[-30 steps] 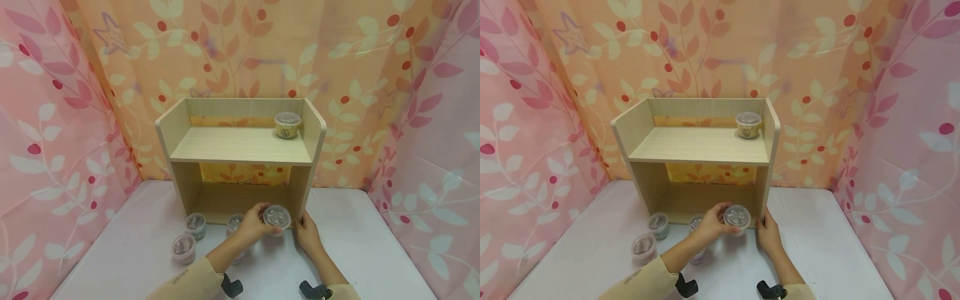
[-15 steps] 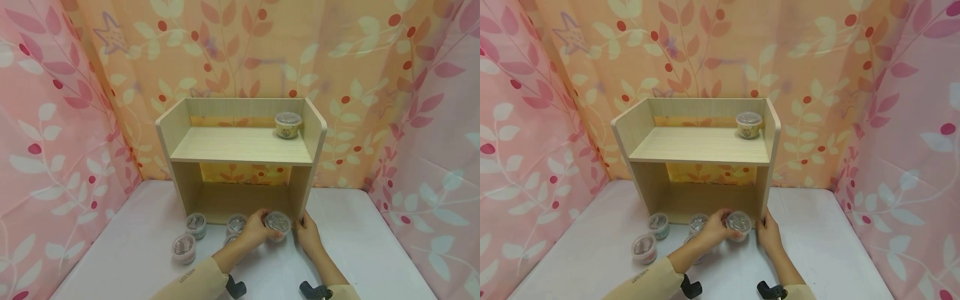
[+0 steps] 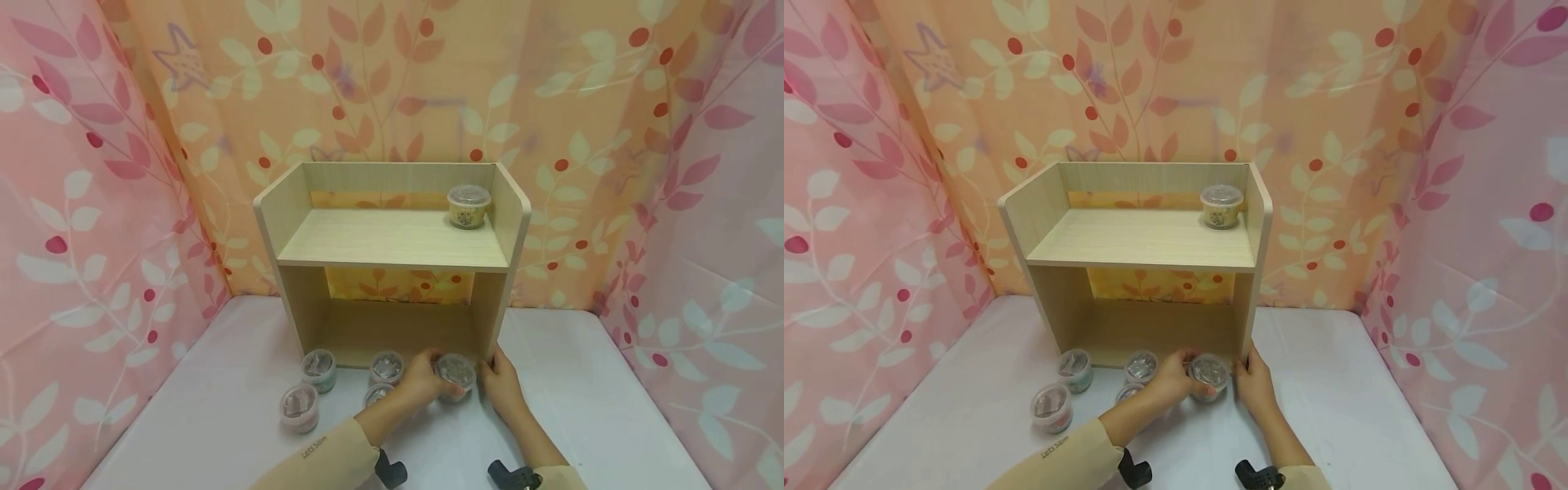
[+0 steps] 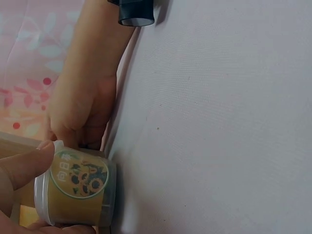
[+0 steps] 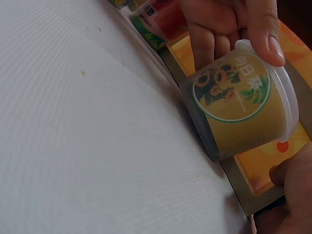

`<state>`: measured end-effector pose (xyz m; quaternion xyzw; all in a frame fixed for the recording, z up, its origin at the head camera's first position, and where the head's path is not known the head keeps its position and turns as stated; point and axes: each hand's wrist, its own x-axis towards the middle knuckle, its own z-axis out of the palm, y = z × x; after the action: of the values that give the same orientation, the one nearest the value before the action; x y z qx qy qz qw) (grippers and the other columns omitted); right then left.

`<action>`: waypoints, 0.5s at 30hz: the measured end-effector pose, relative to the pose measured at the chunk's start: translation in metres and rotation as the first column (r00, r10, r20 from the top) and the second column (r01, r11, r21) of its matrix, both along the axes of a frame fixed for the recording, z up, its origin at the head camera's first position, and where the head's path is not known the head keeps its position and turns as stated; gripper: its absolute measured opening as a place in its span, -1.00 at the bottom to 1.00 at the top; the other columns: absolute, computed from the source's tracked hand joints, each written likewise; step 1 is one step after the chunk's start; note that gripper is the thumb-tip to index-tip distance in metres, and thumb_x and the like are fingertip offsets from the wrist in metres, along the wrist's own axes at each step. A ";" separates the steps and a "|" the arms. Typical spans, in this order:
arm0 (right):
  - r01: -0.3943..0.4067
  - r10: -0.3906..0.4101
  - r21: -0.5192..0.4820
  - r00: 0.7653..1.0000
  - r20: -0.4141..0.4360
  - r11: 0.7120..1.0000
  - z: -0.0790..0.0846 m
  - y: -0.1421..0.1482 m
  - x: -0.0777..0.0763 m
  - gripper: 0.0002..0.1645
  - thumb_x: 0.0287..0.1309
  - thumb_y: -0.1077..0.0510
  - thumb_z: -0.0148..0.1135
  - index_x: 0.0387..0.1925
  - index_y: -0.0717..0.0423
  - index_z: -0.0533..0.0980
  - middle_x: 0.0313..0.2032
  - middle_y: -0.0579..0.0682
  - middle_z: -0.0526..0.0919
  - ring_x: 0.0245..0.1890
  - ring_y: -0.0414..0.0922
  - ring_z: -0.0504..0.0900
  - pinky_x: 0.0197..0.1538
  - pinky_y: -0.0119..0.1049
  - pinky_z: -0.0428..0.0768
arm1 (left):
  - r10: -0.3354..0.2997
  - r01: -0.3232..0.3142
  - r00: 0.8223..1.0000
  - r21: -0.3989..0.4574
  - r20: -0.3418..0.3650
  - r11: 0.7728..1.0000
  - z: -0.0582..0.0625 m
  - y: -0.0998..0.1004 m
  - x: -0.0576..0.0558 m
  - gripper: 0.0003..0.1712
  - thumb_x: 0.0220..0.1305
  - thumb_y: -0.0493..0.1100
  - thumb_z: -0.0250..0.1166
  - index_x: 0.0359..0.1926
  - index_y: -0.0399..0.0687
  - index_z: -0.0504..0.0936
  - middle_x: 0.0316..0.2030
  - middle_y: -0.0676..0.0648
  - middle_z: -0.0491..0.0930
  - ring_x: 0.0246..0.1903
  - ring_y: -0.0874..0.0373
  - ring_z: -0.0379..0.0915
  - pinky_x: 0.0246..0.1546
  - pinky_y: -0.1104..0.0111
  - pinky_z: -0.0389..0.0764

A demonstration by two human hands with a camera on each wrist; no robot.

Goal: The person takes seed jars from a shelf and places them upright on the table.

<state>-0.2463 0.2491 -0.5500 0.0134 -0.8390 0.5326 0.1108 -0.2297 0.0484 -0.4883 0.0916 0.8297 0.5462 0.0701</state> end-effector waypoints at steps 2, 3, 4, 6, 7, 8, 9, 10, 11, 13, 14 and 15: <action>0.003 -0.003 0.002 1.000 0.000 1.000 0.000 -0.001 -0.001 -0.40 0.45 0.31 0.08 0.45 0.26 0.27 0.35 0.36 0.45 0.41 0.26 0.37 0.45 0.15 0.33 | 0.003 -0.003 1.000 0.000 0.005 1.000 0.000 0.000 0.001 -0.09 -0.25 -0.26 0.75 0.20 -0.25 0.53 0.08 -0.13 0.65 0.09 -0.02 0.57 0.18 0.03 0.58; 0.003 -0.003 0.003 1.000 0.000 1.000 0.000 -0.002 -0.001 -0.40 0.45 0.31 0.09 0.45 0.26 0.27 0.35 0.36 0.46 0.41 0.26 0.38 0.46 0.15 0.33 | 0.004 -0.004 1.000 0.009 0.010 1.000 0.000 0.000 0.001 -0.09 -0.24 -0.27 0.74 0.20 -0.26 0.53 0.09 -0.14 0.64 0.10 -0.04 0.57 0.20 0.02 0.57; 0.008 -0.008 0.005 1.000 -0.001 1.000 0.000 -0.002 -0.001 -0.40 0.45 0.31 0.10 0.45 0.25 0.27 0.34 0.36 0.46 0.41 0.26 0.38 0.45 0.15 0.34 | 0.004 -0.004 1.000 0.014 0.012 1.000 0.000 0.000 0.002 -0.08 -0.24 -0.28 0.74 0.21 -0.27 0.52 0.09 -0.15 0.64 0.12 -0.06 0.56 0.22 0.01 0.55; 0.009 -0.009 0.013 1.000 -0.005 1.000 0.001 -0.002 -0.001 -0.40 0.45 0.30 0.10 0.45 0.25 0.28 0.34 0.36 0.46 0.41 0.27 0.39 0.45 0.15 0.34 | 0.005 -0.005 1.000 0.020 0.005 1.000 0.001 0.000 0.002 -0.06 -0.24 -0.29 0.73 0.23 -0.29 0.50 0.11 -0.17 0.63 0.13 -0.08 0.56 0.24 -0.01 0.53; 0.009 -0.009 0.016 1.000 -0.010 1.000 0.001 -0.002 -0.001 -0.41 0.45 0.30 0.10 0.45 0.26 0.28 0.34 0.36 0.46 0.40 0.27 0.39 0.45 0.15 0.35 | 0.007 -0.007 1.000 0.020 0.000 1.000 0.001 0.001 0.002 -0.06 -0.24 -0.29 0.73 0.24 -0.30 0.49 0.11 -0.18 0.63 0.14 -0.10 0.55 0.25 -0.02 0.52; 0.007 -0.007 0.014 1.000 -0.013 1.000 0.001 -0.002 -0.002 -0.41 0.45 0.30 0.10 0.45 0.26 0.28 0.34 0.36 0.46 0.40 0.27 0.39 0.44 0.15 0.35 | 0.010 -0.009 1.000 0.020 -0.006 1.000 0.001 0.001 0.002 -0.06 -0.24 -0.30 0.73 0.24 -0.31 0.49 0.11 -0.19 0.63 0.14 -0.11 0.55 0.26 -0.03 0.51; 0.005 -0.005 0.016 1.000 -0.018 1.000 0.001 -0.002 -0.002 -0.41 0.45 0.30 0.10 0.45 0.26 0.28 0.34 0.37 0.46 0.40 0.28 0.39 0.44 0.16 0.36 | 0.012 -0.012 1.000 0.020 -0.009 1.000 0.001 0.001 0.003 -0.06 -0.23 -0.31 0.72 0.24 -0.31 0.49 0.11 -0.19 0.62 0.15 -0.11 0.54 0.28 -0.03 0.49; 0.005 -0.004 0.018 1.000 -0.021 1.000 0.001 -0.001 -0.002 -0.41 0.45 0.30 0.09 0.45 0.26 0.28 0.34 0.37 0.46 0.40 0.28 0.39 0.43 0.17 0.36 | 0.014 -0.014 1.000 0.017 -0.014 1.000 0.001 0.002 0.004 -0.06 -0.24 -0.32 0.72 0.23 -0.31 0.48 0.11 -0.20 0.62 0.15 -0.12 0.54 0.28 -0.03 0.49; 0.004 -0.003 0.020 1.000 -0.024 1.000 0.001 -0.001 -0.002 -0.41 0.46 0.30 0.09 0.45 0.27 0.28 0.34 0.37 0.46 0.40 0.28 0.39 0.43 0.17 0.36 | 0.016 -0.016 1.000 0.013 -0.021 1.000 0.001 0.002 0.005 -0.07 -0.24 -0.32 0.72 0.23 -0.32 0.49 0.10 -0.21 0.62 0.15 -0.13 0.54 0.29 -0.03 0.48; 0.006 -0.006 0.023 1.000 -0.022 1.000 -0.001 0.000 -0.002 -0.40 0.45 0.30 0.09 0.45 0.26 0.27 0.34 0.37 0.45 0.40 0.28 0.39 0.43 0.17 0.36 | 0.017 -0.017 1.000 0.009 -0.025 1.000 -0.001 0.002 0.007 -0.07 -0.24 -0.35 0.71 0.22 -0.34 0.48 0.11 -0.23 0.62 0.16 -0.15 0.53 0.30 -0.04 0.47; 0.003 -0.003 0.021 1.000 -0.015 1.000 -0.001 0.000 -0.002 -0.40 0.46 0.30 0.08 0.46 0.27 0.26 0.35 0.37 0.45 0.40 0.28 0.38 0.43 0.16 0.36 | 0.017 -0.017 0.999 0.004 -0.030 1.000 -0.001 0.002 0.008 -0.07 -0.24 -0.35 0.71 0.22 -0.34 0.48 0.11 -0.24 0.62 0.17 -0.16 0.52 0.30 -0.04 0.47; -0.001 0.001 0.016 1.000 -0.010 1.000 -0.002 0.000 -0.001 -0.40 0.46 0.31 0.08 0.46 0.28 0.25 0.35 0.38 0.44 0.41 0.29 0.37 0.43 0.16 0.36 | 0.018 -0.018 0.999 0.005 -0.027 1.000 -0.001 0.002 0.009 -0.07 -0.24 -0.36 0.71 0.23 -0.35 0.47 0.12 -0.25 0.61 0.18 -0.17 0.52 0.30 -0.04 0.47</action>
<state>-0.2478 0.2488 -0.5519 0.0174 -0.8427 0.5257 0.1147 -0.2210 0.0508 -0.4889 0.0918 0.8302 0.5472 0.0537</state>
